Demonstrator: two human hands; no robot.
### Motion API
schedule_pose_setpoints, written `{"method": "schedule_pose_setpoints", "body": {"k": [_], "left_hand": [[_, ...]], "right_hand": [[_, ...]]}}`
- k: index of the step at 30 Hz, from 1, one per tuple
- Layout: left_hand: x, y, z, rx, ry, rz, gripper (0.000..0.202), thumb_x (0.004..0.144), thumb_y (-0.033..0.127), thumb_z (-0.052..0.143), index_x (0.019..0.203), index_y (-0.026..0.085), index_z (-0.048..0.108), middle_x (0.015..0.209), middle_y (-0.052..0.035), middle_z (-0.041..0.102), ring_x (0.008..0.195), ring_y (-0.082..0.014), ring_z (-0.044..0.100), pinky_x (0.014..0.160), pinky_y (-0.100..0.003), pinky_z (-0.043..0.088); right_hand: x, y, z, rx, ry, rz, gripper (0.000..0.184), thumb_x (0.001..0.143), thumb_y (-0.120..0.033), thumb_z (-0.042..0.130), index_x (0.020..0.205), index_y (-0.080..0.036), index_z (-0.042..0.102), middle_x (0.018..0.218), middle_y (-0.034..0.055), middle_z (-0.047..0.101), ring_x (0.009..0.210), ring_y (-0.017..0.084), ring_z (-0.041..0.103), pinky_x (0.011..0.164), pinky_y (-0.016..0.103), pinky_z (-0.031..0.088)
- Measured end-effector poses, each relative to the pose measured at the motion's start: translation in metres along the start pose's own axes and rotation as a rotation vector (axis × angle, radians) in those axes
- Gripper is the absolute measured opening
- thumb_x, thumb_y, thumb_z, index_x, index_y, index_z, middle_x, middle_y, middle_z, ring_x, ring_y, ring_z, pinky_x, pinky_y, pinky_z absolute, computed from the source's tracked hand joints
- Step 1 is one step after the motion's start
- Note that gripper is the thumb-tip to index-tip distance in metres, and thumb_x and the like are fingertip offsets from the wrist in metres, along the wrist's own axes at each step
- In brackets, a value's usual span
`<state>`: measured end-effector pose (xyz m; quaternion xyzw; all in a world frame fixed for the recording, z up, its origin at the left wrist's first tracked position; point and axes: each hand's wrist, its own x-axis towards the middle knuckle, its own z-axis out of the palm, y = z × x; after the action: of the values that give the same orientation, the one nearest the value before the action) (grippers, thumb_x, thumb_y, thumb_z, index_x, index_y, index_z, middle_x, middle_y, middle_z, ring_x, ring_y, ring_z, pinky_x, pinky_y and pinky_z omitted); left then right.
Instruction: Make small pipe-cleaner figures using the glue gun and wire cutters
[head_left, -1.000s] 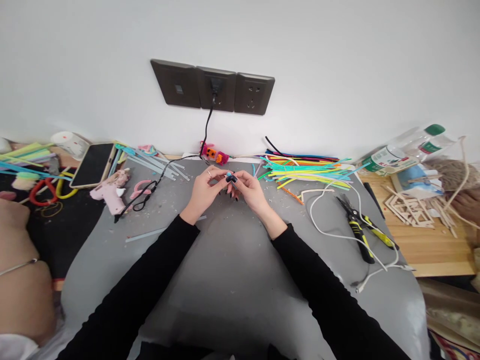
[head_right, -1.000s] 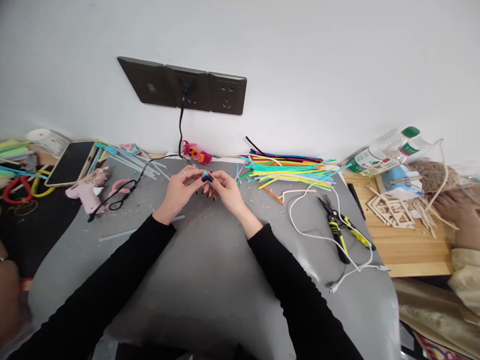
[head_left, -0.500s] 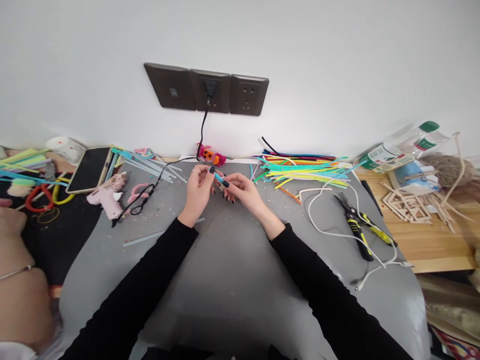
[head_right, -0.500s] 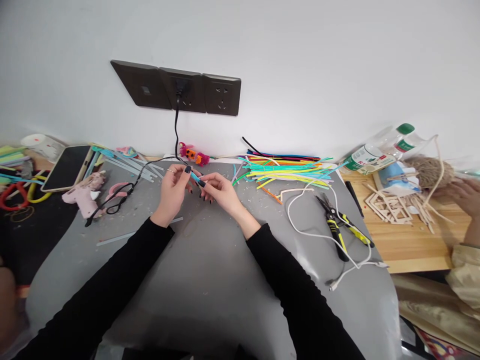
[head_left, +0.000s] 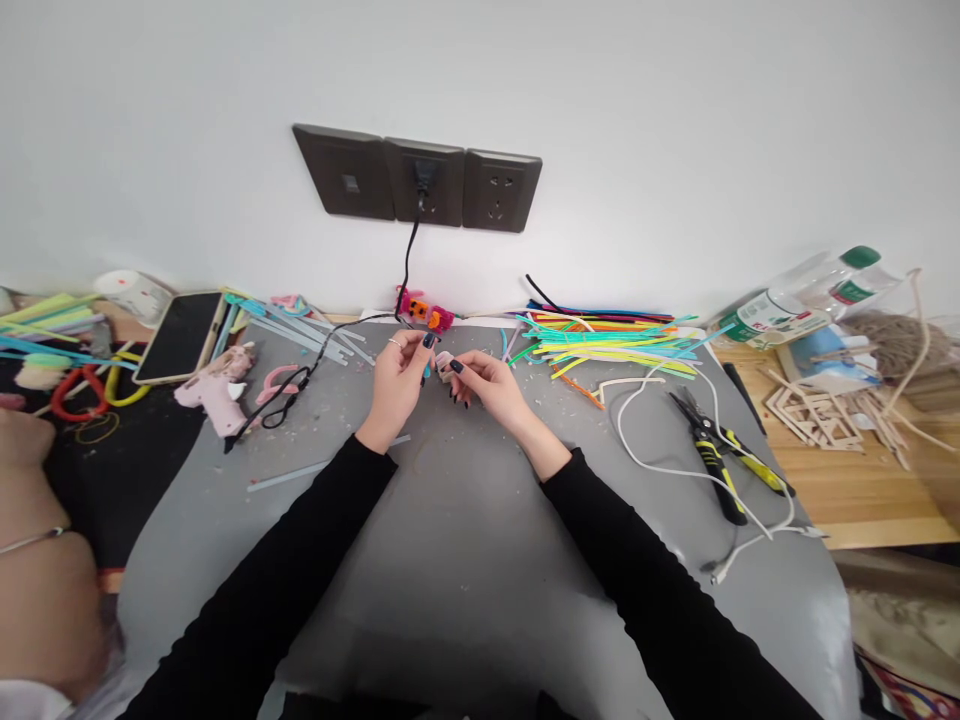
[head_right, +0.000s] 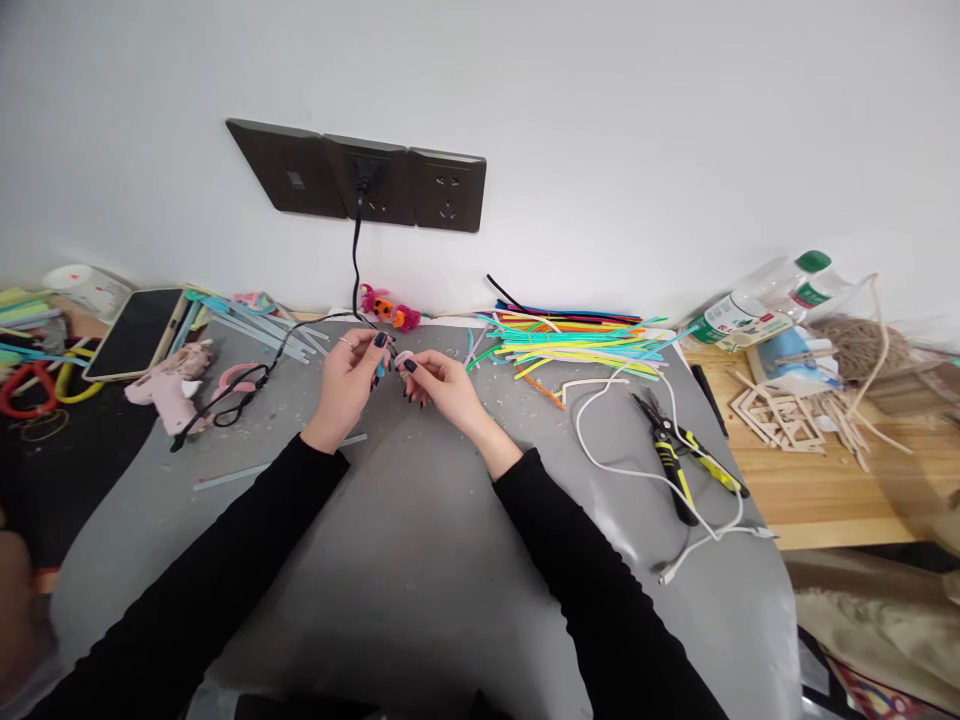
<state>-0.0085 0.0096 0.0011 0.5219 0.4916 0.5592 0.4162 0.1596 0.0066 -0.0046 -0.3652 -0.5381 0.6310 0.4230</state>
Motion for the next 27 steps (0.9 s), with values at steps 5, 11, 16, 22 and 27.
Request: {"method": "schedule_pose_setpoints", "body": {"k": [5,11,16,22,27], "left_hand": [[0.001,-0.001,0.0,0.004,-0.054,-0.009,0.044,0.089,0.065,0.07,0.095,0.022,0.063,0.071,0.0002,0.064,0.058,-0.013,0.056,0.053,-0.026,0.045],[0.003,-0.003,-0.002,0.023,-0.022,-0.03,0.037,0.085,0.052,0.075,0.101,0.022,0.061,0.082,-0.004,0.072,0.067,-0.0167,0.066,0.053,-0.026,0.047],[0.001,-0.002,-0.001,0.049,-0.005,-0.022,0.033,0.088,0.049,0.074,0.103,0.022,0.062,0.085,-0.0064,0.076,0.081,-0.0217,0.074,0.062,-0.029,0.052],[0.005,-0.009,-0.005,0.08,0.038,-0.022,0.032,0.091,0.05,0.069,0.102,0.021,0.062,0.078,-0.0044,0.072,0.08,-0.0205,0.072,0.066,-0.03,0.05],[0.006,-0.01,-0.004,0.06,0.031,-0.005,0.032,0.094,0.052,0.067,0.102,0.022,0.06,0.077,-0.0031,0.07,0.078,-0.0196,0.071,0.07,-0.031,0.053]], "right_hand": [[0.0,0.001,-0.001,0.007,0.057,-0.01,0.057,0.082,-0.079,0.068,0.077,-0.023,0.056,0.06,-0.0045,0.056,0.052,0.011,0.052,0.051,0.025,0.045],[-0.004,-0.002,-0.002,-0.1,0.421,-0.238,0.055,0.096,-0.071,0.055,0.067,-0.025,0.045,0.054,-0.0046,0.043,0.052,0.013,0.044,0.055,0.029,0.039],[-0.005,0.0,-0.009,-0.481,0.562,-0.327,0.013,0.098,-0.038,0.054,0.099,-0.025,0.055,0.082,0.0009,0.061,0.073,0.017,0.055,0.07,0.031,0.045],[-0.004,0.007,-0.021,-1.099,0.444,-0.229,0.032,0.08,-0.018,0.055,0.113,-0.017,0.056,0.102,0.0134,0.064,0.097,0.03,0.054,0.088,0.043,0.046],[-0.006,0.007,-0.024,-1.203,0.366,-0.166,0.03,0.08,-0.014,0.054,0.109,-0.017,0.058,0.094,0.0115,0.065,0.093,0.03,0.053,0.085,0.043,0.044]]}}
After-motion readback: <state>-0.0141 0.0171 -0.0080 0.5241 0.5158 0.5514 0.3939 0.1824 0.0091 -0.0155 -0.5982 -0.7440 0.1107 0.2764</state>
